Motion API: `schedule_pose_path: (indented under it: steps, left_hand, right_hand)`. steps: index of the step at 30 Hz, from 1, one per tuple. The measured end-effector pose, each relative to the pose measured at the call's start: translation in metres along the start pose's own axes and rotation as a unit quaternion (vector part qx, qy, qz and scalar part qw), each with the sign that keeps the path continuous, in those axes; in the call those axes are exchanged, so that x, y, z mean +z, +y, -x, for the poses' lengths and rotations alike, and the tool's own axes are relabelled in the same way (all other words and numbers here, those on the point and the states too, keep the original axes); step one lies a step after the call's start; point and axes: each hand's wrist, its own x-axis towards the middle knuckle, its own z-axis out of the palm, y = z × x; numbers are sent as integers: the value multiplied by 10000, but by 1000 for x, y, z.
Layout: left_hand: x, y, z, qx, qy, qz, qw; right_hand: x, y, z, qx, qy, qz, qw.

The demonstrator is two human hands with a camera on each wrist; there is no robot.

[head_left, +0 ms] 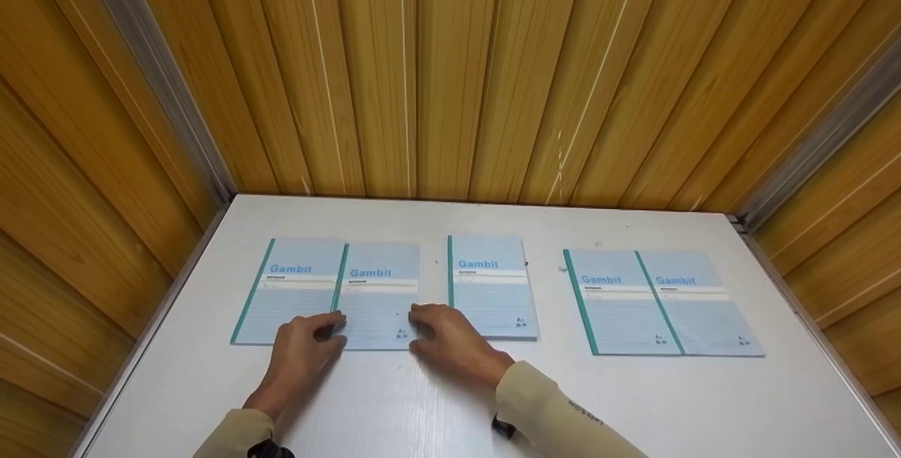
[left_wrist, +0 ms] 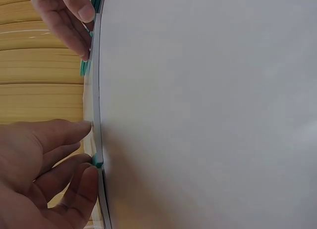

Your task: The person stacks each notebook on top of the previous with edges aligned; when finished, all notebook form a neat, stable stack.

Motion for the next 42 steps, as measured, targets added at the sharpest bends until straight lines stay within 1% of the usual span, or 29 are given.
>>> schedule_pose_path:
  steps: [5,9,12,17,21,25,30,35,39,42]
  left_hand:
    - [2,0,3,45,44,-21,10000]
    - [4,-1,5,135,129,-53,9998]
    - [5,0,7,144,170,-51,9997]
    - [5,1,11,6,190,38,9998]
    - [5,3,15,-71,405,36,9991]
    - [5,5,19,-139,561,-101,9983]
    - [6,8,22,-250,551,-243,9979]
    - [6,12,23,-314,501,-270,9979]
    - [5,14,21,-468,508,-290,9972]
    - [3,15,20,-628,545,-169,9964]
  right_hand:
    - [1,0,3,59,-4,-19,10000]
    - [2,0,5,46,71,-5,10000]
    - [2,1,7,11,111,-39,9999]
    - [2,1,9,-59,127,-101,9999]
    - [2,0,10,-65,137,-221,9996]
    - [3,-2,12,22,193,-295,9994]
    - [2,-7,16,60,287,-252,9993]
    - [1,-9,21,134,339,-334,9988]
    - [2,-9,24,87,361,-402,9985]
    - [1,-9,25,25,404,-472,9981]
